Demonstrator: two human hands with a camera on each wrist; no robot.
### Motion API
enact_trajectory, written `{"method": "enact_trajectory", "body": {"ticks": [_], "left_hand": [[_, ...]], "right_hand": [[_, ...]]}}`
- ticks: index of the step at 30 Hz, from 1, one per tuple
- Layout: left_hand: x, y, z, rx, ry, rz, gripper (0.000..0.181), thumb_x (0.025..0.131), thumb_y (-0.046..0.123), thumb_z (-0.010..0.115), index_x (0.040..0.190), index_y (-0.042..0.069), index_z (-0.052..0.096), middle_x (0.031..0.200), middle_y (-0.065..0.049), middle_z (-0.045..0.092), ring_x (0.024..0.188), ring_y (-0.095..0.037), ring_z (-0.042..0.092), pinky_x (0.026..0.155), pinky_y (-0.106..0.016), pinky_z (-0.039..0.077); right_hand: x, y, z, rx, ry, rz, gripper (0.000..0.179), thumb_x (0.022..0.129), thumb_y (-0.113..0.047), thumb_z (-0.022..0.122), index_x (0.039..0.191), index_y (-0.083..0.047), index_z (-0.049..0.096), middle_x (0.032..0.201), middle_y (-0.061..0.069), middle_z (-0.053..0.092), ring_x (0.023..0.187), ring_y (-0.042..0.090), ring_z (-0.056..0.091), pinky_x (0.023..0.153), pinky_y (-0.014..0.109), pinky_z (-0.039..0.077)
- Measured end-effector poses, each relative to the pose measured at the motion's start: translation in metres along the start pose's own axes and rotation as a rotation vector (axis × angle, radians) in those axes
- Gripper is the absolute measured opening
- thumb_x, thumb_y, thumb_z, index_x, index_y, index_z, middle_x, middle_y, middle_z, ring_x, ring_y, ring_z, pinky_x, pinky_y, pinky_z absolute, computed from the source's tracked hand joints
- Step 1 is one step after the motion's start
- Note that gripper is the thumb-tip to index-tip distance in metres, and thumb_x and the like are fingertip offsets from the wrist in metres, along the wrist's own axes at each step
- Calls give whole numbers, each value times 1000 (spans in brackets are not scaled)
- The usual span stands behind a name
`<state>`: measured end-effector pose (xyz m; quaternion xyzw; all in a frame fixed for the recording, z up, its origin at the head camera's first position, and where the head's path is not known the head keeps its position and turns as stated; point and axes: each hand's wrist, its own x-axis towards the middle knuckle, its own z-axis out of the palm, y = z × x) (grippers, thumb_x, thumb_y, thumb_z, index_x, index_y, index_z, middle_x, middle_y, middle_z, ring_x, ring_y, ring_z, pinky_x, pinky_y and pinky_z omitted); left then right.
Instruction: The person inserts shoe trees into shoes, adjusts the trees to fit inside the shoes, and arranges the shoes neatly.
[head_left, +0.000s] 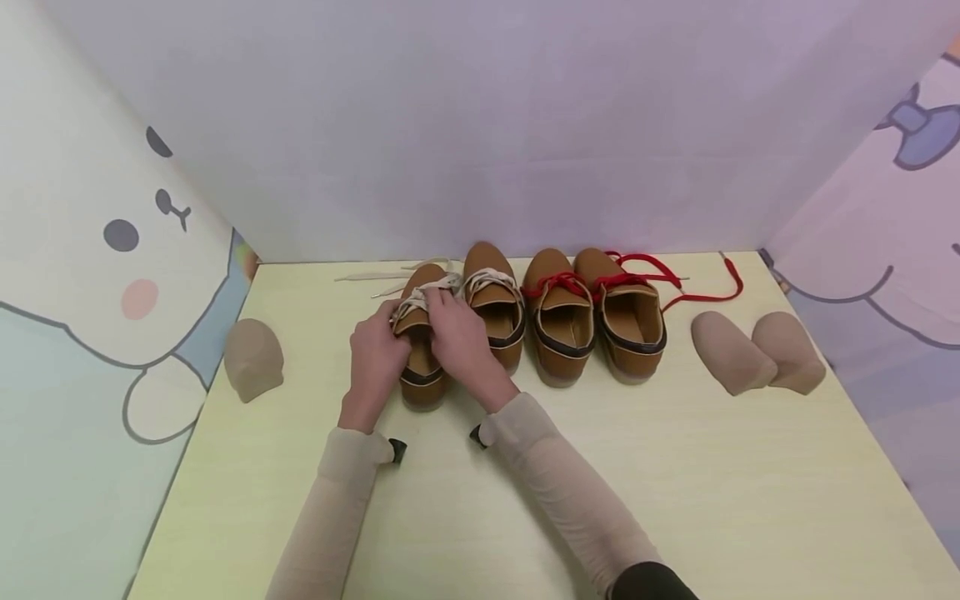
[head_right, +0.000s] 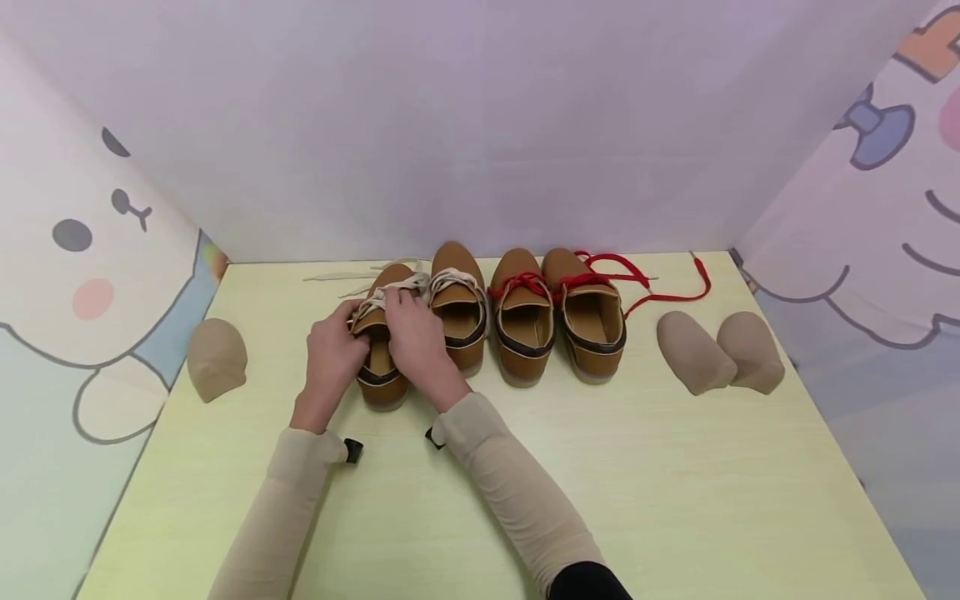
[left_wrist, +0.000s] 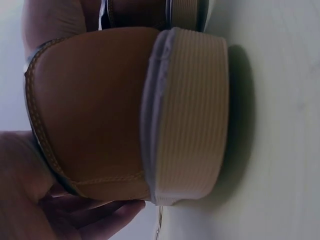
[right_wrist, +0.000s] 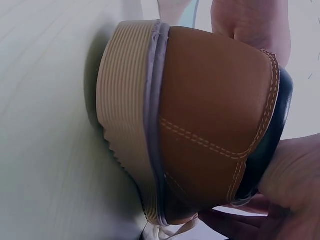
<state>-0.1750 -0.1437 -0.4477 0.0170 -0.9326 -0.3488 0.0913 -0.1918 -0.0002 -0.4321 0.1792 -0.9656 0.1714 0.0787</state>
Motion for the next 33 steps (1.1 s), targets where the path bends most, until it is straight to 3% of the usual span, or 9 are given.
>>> {"method": "enact_trajectory", "body": {"ticks": [8,15,21,26,29,33], "left_hand": [[2,3,-6,45,16,-9,38,82,-3,64,118,8,68,89,-17,78,73,-32,72,60,-39,53],[3,5,-6,70,23,3,34,84,-6,65,115,8,67,79,-15,75,66,-28,64,56,-34,45],[2,6,-6,100,26,11,36,85,-8,63,117,8,66,78,-16,74,62,-27,62,54,-32,42],[2,4,-7,101,23,10,38,87,-4,64,122,8,67,76,-16,72,61,-26,59,53,-32,41],[0,3,-9,78,6,-1,39,89,0,67,127,10,68,84,-17,75,66,-28,65,57,-36,47],[-3,1,-14,37,-51,-6,44,93,7,67,137,12,64,114,-19,77,88,-33,76,70,-45,57]], "right_hand": [[3,-4,-1,15,17,34,45,89,2,68,129,-12,56,116,7,70,91,29,69,70,42,58],[4,-2,-2,33,30,48,47,86,5,68,128,-15,58,112,4,70,92,29,70,69,43,58],[3,5,-3,12,-34,-39,52,95,-3,67,144,-14,53,130,8,68,111,32,68,77,44,60],[-1,17,-8,35,-98,-150,53,101,-18,65,151,-14,48,148,7,59,132,30,59,98,43,57],[-5,24,-14,96,-117,-198,50,104,-21,62,151,-13,49,152,6,57,137,27,55,108,40,52],[-11,32,-23,132,-108,-222,46,106,-26,59,150,-14,52,153,4,56,141,24,51,113,38,48]]}}
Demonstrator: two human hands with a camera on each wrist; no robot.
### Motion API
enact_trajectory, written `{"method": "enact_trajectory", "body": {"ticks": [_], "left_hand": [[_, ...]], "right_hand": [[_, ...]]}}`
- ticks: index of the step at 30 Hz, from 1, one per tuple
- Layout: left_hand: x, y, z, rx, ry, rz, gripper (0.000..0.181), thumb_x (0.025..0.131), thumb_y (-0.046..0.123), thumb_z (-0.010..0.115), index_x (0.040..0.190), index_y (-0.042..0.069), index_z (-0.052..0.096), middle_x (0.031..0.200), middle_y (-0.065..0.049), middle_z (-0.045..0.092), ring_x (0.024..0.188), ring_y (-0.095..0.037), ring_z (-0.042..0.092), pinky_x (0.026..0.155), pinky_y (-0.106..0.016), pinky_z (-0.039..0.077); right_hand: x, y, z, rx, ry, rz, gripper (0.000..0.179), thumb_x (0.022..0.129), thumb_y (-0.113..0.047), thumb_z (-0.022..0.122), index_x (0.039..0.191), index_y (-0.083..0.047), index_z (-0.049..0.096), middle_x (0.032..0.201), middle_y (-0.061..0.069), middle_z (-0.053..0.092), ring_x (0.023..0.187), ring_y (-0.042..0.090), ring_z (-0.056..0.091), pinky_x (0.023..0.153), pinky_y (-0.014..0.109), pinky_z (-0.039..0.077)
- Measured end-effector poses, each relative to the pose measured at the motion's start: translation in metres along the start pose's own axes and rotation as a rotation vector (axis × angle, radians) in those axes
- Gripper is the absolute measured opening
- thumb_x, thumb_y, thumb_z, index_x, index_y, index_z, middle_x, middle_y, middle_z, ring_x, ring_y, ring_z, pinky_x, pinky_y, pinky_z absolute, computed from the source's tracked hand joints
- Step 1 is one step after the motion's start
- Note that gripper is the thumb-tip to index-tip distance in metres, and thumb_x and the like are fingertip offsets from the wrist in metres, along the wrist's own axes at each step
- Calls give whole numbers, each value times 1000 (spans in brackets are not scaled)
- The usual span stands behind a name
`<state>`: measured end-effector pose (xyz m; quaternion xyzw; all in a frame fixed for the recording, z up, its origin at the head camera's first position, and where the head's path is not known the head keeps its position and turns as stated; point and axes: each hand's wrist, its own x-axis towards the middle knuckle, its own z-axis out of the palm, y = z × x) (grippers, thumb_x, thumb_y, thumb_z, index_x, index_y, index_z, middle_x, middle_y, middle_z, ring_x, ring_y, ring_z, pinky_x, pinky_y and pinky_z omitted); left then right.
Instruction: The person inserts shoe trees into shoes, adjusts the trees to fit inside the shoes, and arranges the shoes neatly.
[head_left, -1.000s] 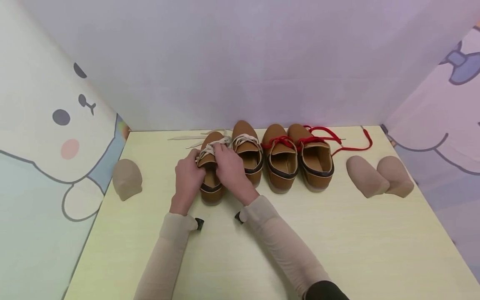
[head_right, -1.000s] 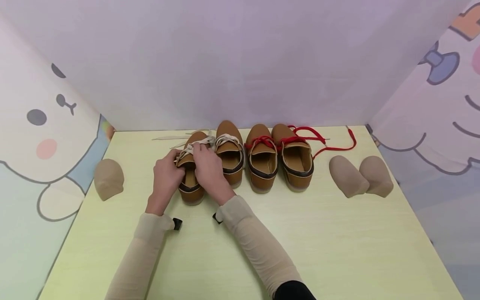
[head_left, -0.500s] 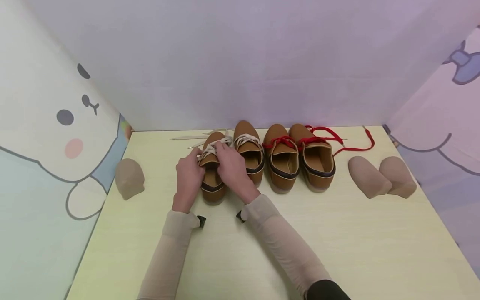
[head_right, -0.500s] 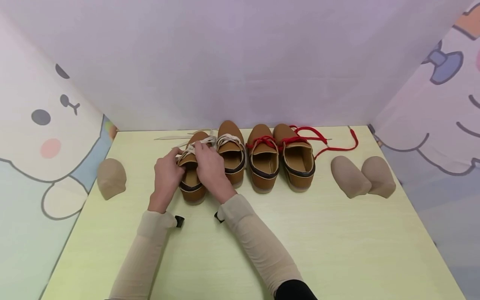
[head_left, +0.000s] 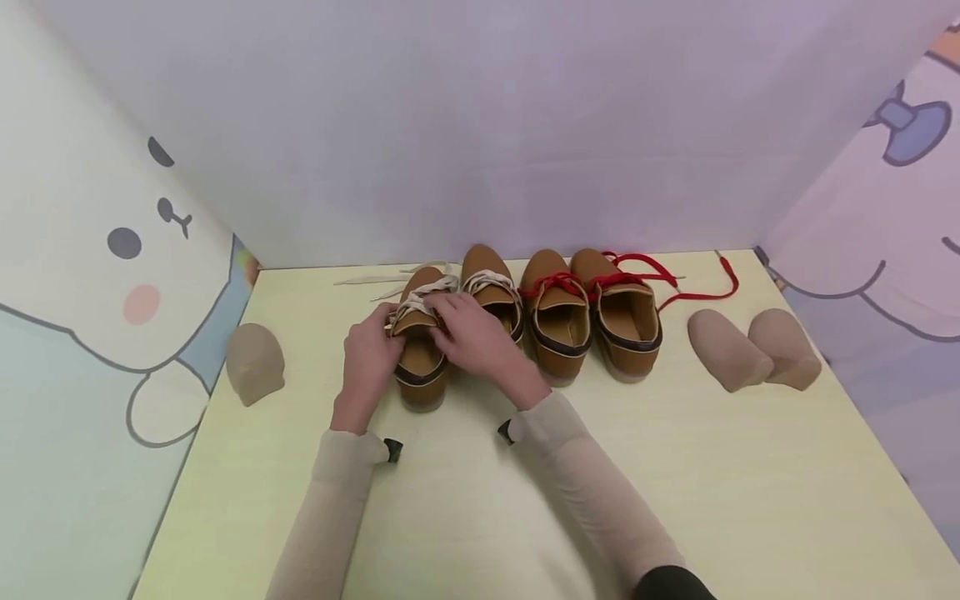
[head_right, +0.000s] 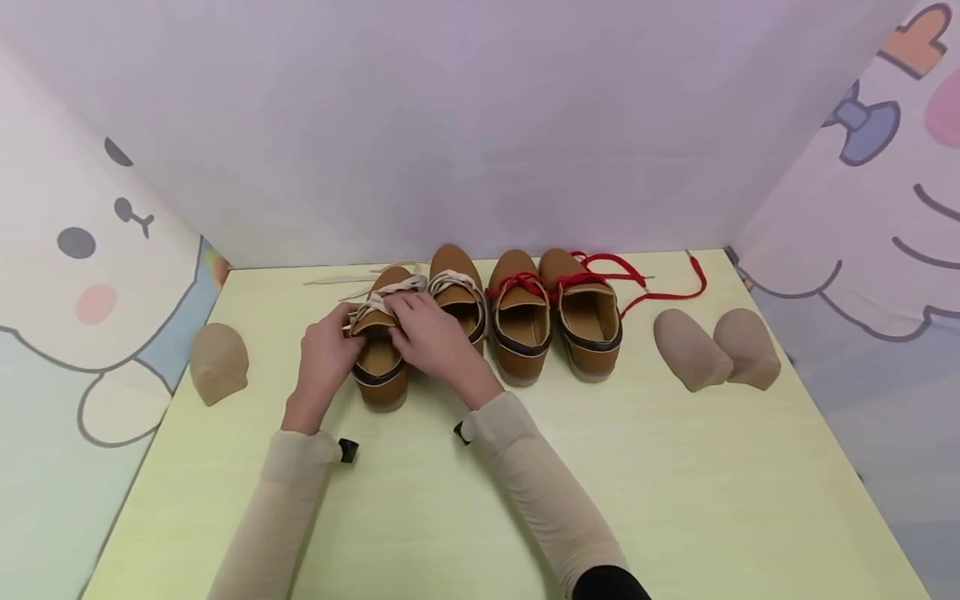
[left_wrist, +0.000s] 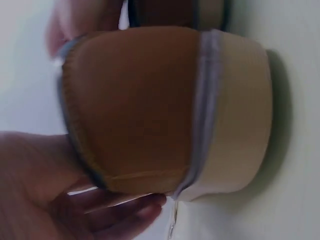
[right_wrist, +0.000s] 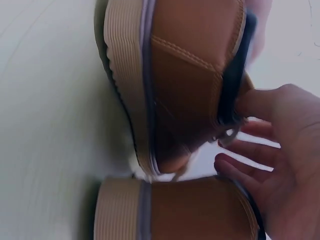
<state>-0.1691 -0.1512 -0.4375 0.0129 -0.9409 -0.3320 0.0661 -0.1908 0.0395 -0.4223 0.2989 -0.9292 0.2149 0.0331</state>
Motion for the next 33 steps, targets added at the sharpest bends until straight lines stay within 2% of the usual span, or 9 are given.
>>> {"method": "enact_trajectory", "body": {"ticks": [3,9,11,13,16,20,24,27,33], "left_hand": [[-5,-3,-5,-16,-59,3,48,98,14,65,145,12,59,132,-20,71,104,-36,76,80,-49,59],[-19,-12,-17,-18,-168,39,50,110,30,51,156,14,45,144,-19,64,121,-38,71,95,-55,57],[-24,-16,-21,-3,-184,53,49,112,31,45,158,15,42,146,-17,63,124,-37,69,98,-57,55],[-30,-21,-26,18,-171,58,47,113,29,42,158,16,43,146,-15,63,126,-37,67,100,-58,53],[-38,-27,-32,52,-93,60,43,112,24,43,153,14,49,143,-15,66,125,-37,66,100,-59,51],[-46,-38,-40,98,71,76,37,108,15,50,143,8,58,132,-18,70,117,-40,65,91,-58,52],[-50,-49,-48,106,218,95,34,104,8,53,138,4,61,128,-22,70,110,-42,63,87,-57,51],[-52,-57,-54,116,285,90,34,102,4,55,135,0,61,125,-25,68,108,-45,62,87,-58,50],[-60,-78,-65,162,359,39,33,99,1,55,131,-1,62,115,-27,66,111,-47,58,92,-62,45]], "right_hand": [[-6,3,-6,0,16,-14,43,107,-28,57,147,-14,55,151,5,58,143,24,49,115,39,47],[-18,11,-14,22,129,-6,33,108,-22,55,138,-12,63,143,5,63,139,25,52,116,40,46],[-22,16,-16,20,177,1,31,107,-21,56,136,-12,64,139,5,65,136,25,54,115,40,46],[-24,21,-18,12,219,1,30,106,-18,57,134,-11,66,136,5,66,134,26,55,116,40,46],[-28,29,-23,5,269,2,27,105,-15,59,131,-9,67,133,7,67,133,29,56,118,42,43],[-34,41,-28,7,314,40,26,103,-11,61,128,-8,69,137,10,66,135,34,53,118,46,43],[-39,52,-29,55,320,105,25,102,-9,63,126,-8,70,145,14,61,138,36,49,116,49,45],[-42,58,-30,94,314,143,23,101,-8,64,123,-8,71,146,15,58,140,37,48,117,51,44],[-45,63,-29,100,286,150,24,99,-6,66,123,-7,70,145,16,57,139,39,49,118,51,43]]}}
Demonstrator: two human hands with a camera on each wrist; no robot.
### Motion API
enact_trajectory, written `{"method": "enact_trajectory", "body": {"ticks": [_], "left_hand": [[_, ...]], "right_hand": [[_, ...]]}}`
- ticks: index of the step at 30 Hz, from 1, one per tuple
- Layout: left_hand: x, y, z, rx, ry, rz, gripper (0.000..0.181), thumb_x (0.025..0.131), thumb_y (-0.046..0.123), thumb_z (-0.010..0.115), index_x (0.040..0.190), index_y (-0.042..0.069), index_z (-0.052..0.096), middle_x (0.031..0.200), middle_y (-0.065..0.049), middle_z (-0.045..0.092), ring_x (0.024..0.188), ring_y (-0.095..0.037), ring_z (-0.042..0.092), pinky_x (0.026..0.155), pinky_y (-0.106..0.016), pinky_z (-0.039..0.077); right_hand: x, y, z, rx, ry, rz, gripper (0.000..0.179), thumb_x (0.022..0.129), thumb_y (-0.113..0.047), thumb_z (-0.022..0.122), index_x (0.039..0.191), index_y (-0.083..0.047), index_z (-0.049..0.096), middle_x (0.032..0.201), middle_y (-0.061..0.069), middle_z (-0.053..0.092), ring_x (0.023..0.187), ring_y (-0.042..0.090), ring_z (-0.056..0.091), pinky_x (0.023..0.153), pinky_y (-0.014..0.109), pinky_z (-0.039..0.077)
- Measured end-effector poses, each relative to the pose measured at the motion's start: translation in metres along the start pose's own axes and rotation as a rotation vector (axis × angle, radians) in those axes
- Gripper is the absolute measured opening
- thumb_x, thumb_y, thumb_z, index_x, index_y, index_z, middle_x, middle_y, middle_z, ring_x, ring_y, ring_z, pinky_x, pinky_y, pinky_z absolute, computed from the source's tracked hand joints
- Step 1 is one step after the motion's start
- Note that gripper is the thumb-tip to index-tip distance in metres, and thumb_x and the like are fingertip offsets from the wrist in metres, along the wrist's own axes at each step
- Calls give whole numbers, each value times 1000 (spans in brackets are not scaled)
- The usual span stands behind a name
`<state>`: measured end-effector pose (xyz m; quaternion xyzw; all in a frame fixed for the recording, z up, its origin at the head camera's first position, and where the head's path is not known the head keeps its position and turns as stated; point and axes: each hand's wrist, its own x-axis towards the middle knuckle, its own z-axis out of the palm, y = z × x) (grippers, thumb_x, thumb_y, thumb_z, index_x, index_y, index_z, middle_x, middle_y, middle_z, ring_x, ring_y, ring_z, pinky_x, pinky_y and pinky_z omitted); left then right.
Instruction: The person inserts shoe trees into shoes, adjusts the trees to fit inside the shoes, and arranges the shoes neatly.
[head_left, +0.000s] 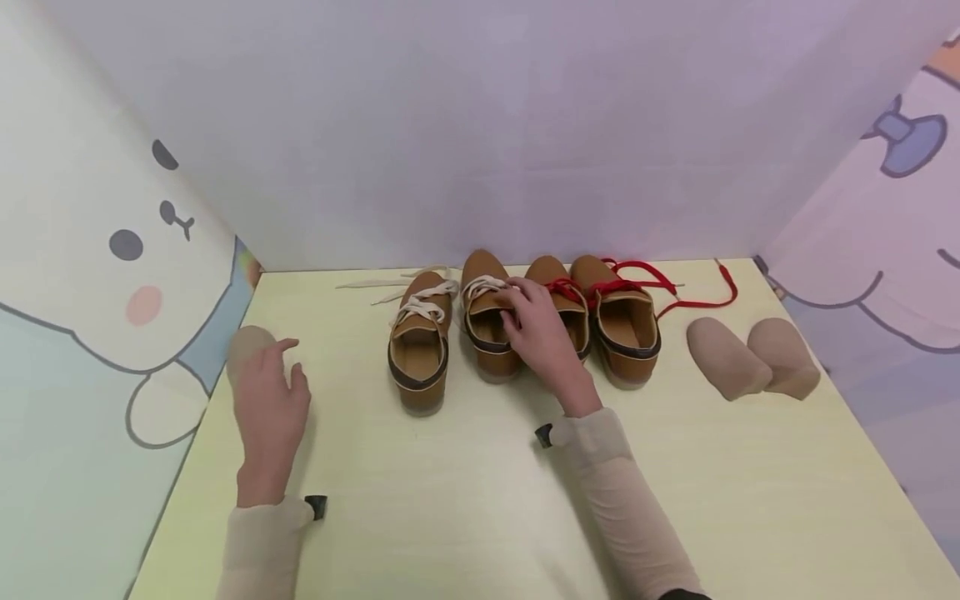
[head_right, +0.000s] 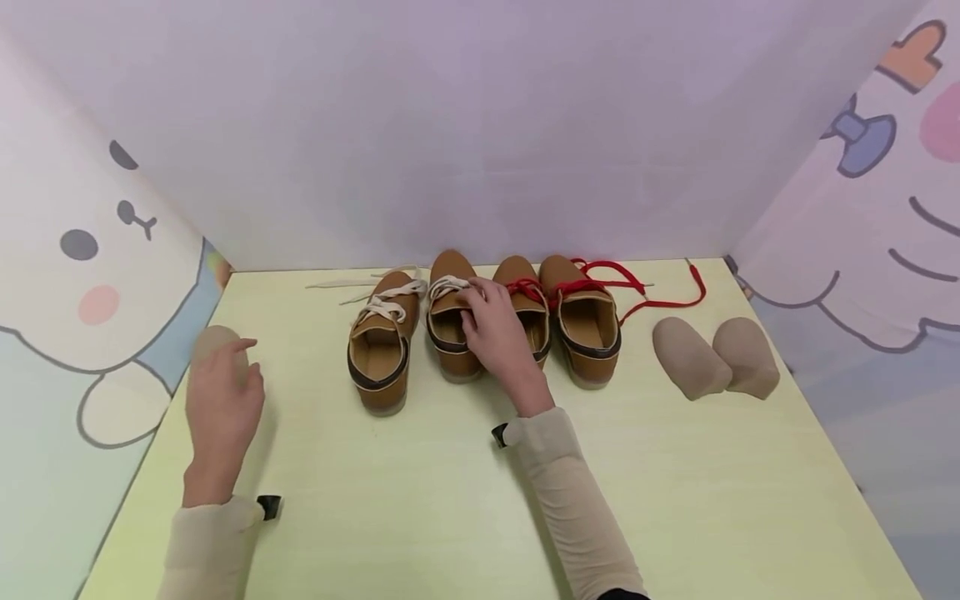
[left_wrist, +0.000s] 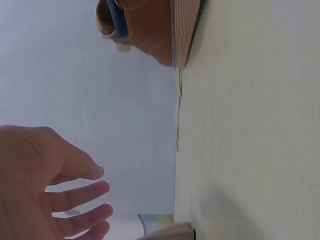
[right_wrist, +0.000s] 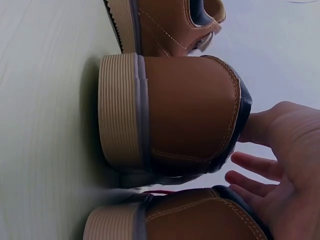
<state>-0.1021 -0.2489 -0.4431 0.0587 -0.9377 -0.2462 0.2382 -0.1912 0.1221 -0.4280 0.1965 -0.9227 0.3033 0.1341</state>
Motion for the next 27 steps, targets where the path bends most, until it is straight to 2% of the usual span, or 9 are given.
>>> {"method": "enact_trajectory", "body": {"ticks": [3,5,10,12,16,19,24,27], "left_hand": [[-3,-11,-6,3,32,-14,33,94,-3,58,126,-3,64,118,-30,65,117,-52,54,99,-65,41],[-3,-17,-10,14,29,-52,35,91,-3,61,126,-4,64,125,-32,63,122,-56,52,101,-70,38],[-7,-28,-19,54,-97,-242,48,97,10,64,142,-1,53,150,-36,45,142,-60,33,99,-82,31],[-9,-31,-20,57,-136,-282,52,99,14,63,146,-1,47,154,-37,37,146,-61,26,101,-84,28],[-11,-36,-19,57,-171,-305,57,101,17,61,152,0,40,158,-38,30,145,-63,26,103,-83,28],[-11,-38,-17,61,-186,-323,61,101,17,61,155,2,37,158,-38,30,140,-65,32,101,-82,33],[-11,-42,-15,48,-201,-336,62,101,12,63,156,3,37,152,-39,38,133,-63,43,97,-78,40],[-12,-44,-15,40,-187,-314,57,101,10,64,153,4,43,147,-40,43,128,-63,47,98,-76,41]], "right_hand": [[-1,0,1,-25,-17,1,25,99,-7,67,124,-7,69,146,17,57,139,38,51,118,51,44],[-1,1,2,-53,-16,3,26,99,-8,68,125,-8,69,146,16,57,137,37,54,115,51,46],[-2,1,5,-101,13,-7,25,100,-9,68,124,-10,70,141,14,61,124,37,65,106,52,53],[-2,2,6,-108,27,-18,24,100,-8,67,123,-10,71,138,13,63,119,37,67,103,52,54],[-1,3,7,-115,47,-38,23,100,-7,66,123,-9,70,134,12,65,115,35,68,102,52,54],[0,4,7,-121,50,-49,23,101,-6,64,123,-9,70,133,13,66,115,35,68,104,52,52],[-1,5,9,-146,47,-58,23,103,-8,62,125,-9,68,133,12,66,118,32,68,104,54,51],[-1,5,11,-160,44,-54,23,104,-9,62,126,-9,68,134,12,66,119,32,68,103,54,50]]}}
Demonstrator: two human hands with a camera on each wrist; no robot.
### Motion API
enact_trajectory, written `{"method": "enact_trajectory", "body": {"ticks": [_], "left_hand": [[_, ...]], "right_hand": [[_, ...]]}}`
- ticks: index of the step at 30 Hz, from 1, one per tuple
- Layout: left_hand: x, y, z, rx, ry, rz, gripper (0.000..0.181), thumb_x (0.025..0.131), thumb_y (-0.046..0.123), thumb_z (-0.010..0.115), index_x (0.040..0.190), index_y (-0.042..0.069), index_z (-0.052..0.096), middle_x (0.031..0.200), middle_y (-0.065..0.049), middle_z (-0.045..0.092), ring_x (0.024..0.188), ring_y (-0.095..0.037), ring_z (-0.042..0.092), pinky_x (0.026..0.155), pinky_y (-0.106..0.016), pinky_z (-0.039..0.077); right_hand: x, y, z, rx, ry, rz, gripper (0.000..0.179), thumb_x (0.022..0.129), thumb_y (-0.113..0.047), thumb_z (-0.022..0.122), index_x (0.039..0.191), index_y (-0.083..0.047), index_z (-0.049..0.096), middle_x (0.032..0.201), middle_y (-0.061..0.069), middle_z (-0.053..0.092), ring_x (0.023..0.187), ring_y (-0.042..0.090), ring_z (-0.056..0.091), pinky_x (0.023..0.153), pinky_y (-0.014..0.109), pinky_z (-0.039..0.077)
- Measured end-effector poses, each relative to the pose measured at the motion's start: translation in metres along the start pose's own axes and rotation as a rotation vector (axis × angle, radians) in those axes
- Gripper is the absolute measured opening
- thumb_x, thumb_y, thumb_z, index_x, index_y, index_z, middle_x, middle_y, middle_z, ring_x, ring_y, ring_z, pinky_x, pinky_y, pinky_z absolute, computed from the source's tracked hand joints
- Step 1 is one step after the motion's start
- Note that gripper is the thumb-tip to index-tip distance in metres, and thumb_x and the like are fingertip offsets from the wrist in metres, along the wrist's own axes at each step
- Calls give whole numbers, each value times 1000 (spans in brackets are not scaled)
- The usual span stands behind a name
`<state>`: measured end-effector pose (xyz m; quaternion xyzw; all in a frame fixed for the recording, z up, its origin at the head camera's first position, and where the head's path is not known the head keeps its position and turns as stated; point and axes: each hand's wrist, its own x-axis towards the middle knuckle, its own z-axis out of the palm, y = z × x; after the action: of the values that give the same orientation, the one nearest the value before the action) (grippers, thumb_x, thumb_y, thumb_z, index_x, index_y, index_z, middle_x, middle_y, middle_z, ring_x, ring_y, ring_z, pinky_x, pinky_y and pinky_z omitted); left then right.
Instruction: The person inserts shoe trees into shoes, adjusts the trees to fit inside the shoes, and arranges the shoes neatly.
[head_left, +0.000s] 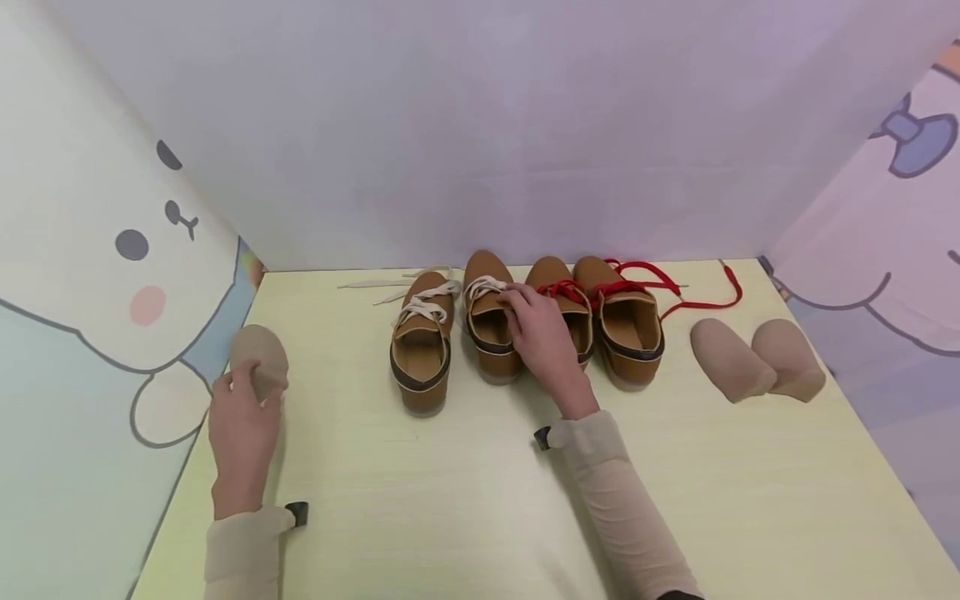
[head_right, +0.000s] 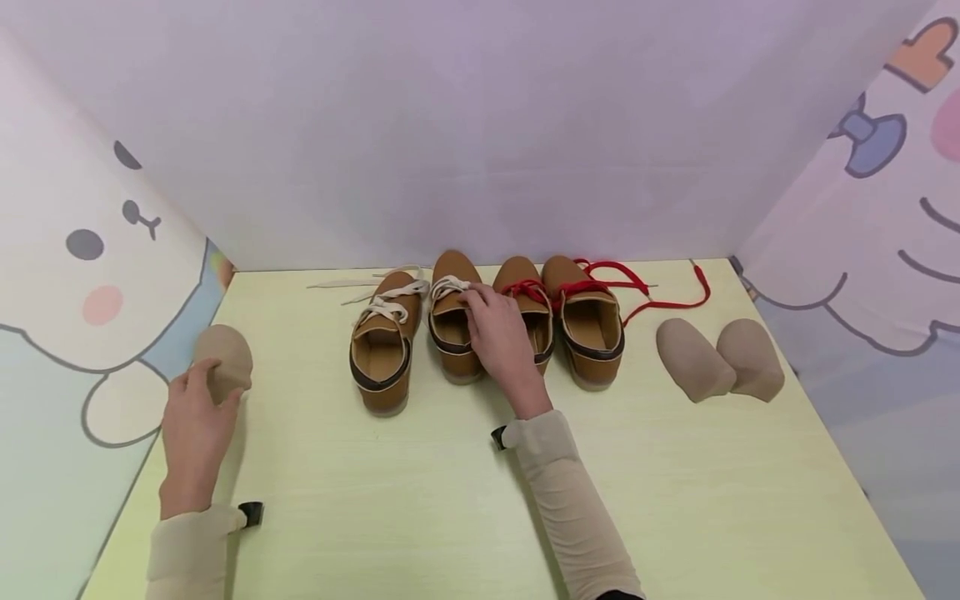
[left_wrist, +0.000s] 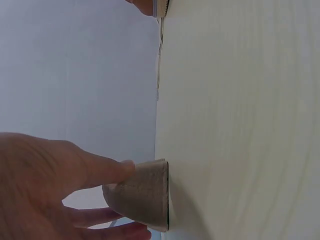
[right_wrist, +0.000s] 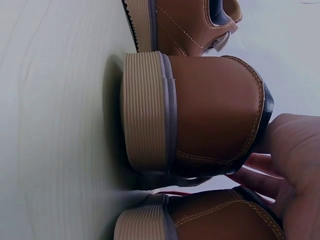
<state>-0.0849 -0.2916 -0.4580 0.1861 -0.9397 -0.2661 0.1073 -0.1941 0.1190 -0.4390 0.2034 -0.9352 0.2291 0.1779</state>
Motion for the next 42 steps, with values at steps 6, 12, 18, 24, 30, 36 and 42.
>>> {"method": "enact_trajectory", "body": {"ticks": [6,12,18,24,30,36,42], "left_hand": [[-2,-4,2,-28,94,93,37,99,6,68,134,3,59,130,-36,55,113,-59,57,92,-72,44],[-4,-1,5,-14,130,149,32,97,7,71,129,6,65,124,-31,63,112,-53,62,90,-68,47],[-16,14,11,20,195,232,32,95,12,77,125,12,69,124,-24,68,104,-49,67,75,-62,52],[-31,38,12,6,281,364,31,89,10,83,119,13,72,117,-19,71,87,-43,70,61,-57,51],[-43,59,5,20,327,457,32,88,7,82,119,10,73,116,-18,71,94,-42,70,61,-55,54],[-52,75,-1,13,324,500,33,88,5,82,120,10,73,118,-17,70,98,-41,69,62,-54,55],[-57,89,-5,-14,328,554,34,87,4,83,119,10,74,117,-17,70,99,-40,69,65,-54,56]], "right_hand": [[0,-1,2,12,-16,14,25,103,-8,62,127,-10,68,134,11,66,120,33,67,104,54,49],[0,0,2,23,-8,19,25,103,-8,62,127,-10,68,135,11,66,121,32,67,105,54,49],[0,2,1,21,4,15,25,103,-8,62,127,-10,68,134,11,67,119,33,68,105,54,49],[0,4,-1,20,20,15,24,103,-8,63,126,-10,68,135,10,67,118,33,69,101,54,50],[1,5,1,26,20,5,24,103,-9,62,126,-11,69,134,10,67,119,32,69,101,54,50],[0,3,1,33,20,9,24,103,-8,62,125,-11,69,134,9,68,118,32,69,102,54,50],[0,3,1,24,15,11,24,103,-8,62,126,-11,69,134,10,67,118,32,69,100,54,50]]}}
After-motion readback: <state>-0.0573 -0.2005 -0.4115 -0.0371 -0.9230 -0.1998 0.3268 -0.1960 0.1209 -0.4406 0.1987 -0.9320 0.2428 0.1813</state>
